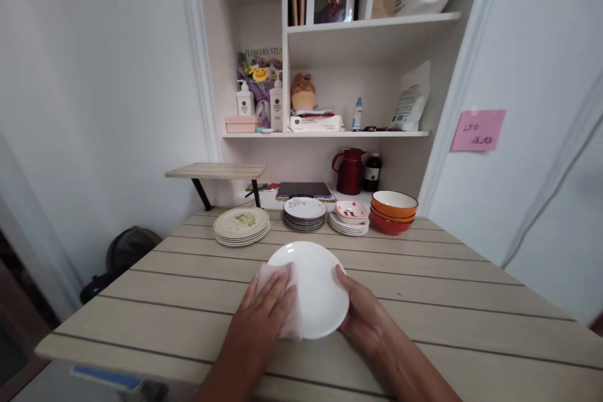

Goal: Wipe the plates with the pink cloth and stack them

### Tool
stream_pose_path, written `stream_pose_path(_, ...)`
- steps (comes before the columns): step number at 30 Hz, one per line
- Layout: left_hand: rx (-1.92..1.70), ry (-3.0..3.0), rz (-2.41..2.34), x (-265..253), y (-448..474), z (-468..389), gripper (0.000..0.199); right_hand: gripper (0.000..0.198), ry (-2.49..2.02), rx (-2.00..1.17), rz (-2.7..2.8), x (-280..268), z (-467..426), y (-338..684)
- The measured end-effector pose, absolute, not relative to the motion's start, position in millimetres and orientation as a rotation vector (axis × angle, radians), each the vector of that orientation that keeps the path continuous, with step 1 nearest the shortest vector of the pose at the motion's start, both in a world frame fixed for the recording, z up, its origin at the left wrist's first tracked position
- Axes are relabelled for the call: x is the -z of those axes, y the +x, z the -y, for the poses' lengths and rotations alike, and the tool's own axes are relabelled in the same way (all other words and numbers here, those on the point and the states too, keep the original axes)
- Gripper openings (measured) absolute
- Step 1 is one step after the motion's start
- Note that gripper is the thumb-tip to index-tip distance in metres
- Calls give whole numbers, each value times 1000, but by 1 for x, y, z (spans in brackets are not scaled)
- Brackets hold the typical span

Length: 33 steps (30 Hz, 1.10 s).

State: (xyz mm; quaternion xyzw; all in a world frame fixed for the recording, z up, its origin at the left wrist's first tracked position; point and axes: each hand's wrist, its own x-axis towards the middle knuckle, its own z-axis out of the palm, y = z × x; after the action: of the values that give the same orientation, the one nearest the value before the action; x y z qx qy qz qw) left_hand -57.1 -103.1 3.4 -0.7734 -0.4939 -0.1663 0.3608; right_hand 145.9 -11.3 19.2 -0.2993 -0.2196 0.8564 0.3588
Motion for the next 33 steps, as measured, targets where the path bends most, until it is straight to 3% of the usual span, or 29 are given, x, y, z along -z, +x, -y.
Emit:
stream_pose_path(2,412,-2102,1275,-12,-56,112,44,58,-764,-2186,542,-15,18,147)
stream_pose_path(6,333,-2278,1268,-31,-56,126,64,58,-738,-2176,413,-13,37,149)
stream_pose_path(14,512,-2400,1634,-12,-38,91,46,53,-552,-2195,216,-13,48,145)
stream_pose_path(20,846,-2370,1941,-2,-30,89,72,49,-336,-2114,231,-1,57,146)
stream_pose_path(22,873,-2357,1962,0,-34,89,67,48,-310,-2110,255,-1,60,145)
stream_pose_path(27,844,-2335,1864,4,-35,82,31,47,-289,-2131,307,-3,60,144)
stream_pose_path(33,1033,-2286,1877,2,-19,78,32,38,-271,-2131,286,1,59,144)
